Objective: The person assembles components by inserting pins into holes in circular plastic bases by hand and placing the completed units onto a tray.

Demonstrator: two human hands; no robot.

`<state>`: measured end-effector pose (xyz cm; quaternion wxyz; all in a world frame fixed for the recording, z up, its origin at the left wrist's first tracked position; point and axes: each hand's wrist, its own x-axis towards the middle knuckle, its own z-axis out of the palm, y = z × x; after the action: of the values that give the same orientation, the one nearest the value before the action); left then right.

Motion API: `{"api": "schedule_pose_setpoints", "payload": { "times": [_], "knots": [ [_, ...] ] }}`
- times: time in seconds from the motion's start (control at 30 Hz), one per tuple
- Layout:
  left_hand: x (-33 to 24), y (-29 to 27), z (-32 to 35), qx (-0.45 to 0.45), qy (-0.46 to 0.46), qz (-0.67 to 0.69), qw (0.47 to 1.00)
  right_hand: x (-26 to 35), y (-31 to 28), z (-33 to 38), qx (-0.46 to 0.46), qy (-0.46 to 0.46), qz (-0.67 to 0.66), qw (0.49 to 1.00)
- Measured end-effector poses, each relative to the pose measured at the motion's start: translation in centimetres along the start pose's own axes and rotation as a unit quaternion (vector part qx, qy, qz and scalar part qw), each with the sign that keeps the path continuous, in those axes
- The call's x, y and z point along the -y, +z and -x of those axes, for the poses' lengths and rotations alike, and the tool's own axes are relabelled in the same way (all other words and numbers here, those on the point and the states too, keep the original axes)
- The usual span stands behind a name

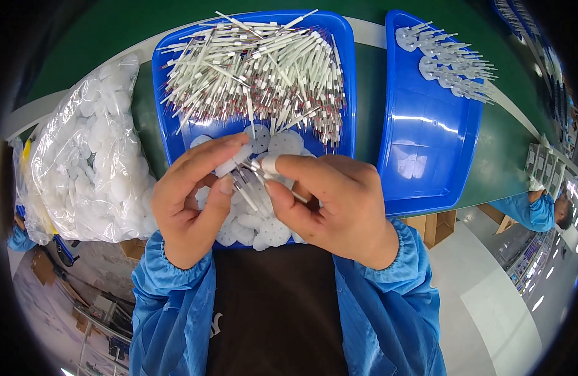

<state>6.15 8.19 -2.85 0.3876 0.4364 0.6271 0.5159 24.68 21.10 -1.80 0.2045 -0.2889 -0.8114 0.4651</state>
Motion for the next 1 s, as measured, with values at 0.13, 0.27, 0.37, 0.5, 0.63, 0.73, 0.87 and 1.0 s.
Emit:
{"api": "schedule_pose_setpoints", "payload": {
  "times": [0.13,0.27,0.37,0.5,0.63,0.73,0.87,1.0],
  "knots": [
    [0.3,0.2,-0.1,-0.018,0.065,-0.107,0.992,-0.2,0.2,-0.6,0.002,-0.097,0.111,0.989],
    [-0.2,0.4,0.7,-0.029,0.050,-0.166,0.984,0.3,0.7,-0.6,-0.020,-0.113,0.187,0.976],
    [-0.9,1.0,1.7,-0.041,-0.022,-0.130,0.990,0.1,0.9,-0.4,-0.024,-0.152,0.201,0.968],
    [-1.3,1.1,2.4,-0.042,-0.035,-0.157,0.986,0.0,1.4,-0.5,-0.009,-0.177,0.172,0.969],
    [-0.9,0.0,1.5,-0.023,0.011,-0.151,0.988,0.1,1.1,-0.3,-0.003,-0.168,0.170,0.971],
    [-0.8,-0.6,0.9,-0.005,0.002,-0.084,0.996,0.0,0.6,-0.4,-0.004,-0.126,0.111,0.986],
    [-1.1,-0.6,0.5,-0.043,0.060,-0.124,0.989,-0.4,0.1,-0.7,0.010,-0.056,-0.037,0.998],
    [-0.8,-0.4,0.2,-0.036,0.146,-0.178,0.973,0.2,0.0,-0.5,0.056,-0.009,-0.114,0.992]
  ]
}}
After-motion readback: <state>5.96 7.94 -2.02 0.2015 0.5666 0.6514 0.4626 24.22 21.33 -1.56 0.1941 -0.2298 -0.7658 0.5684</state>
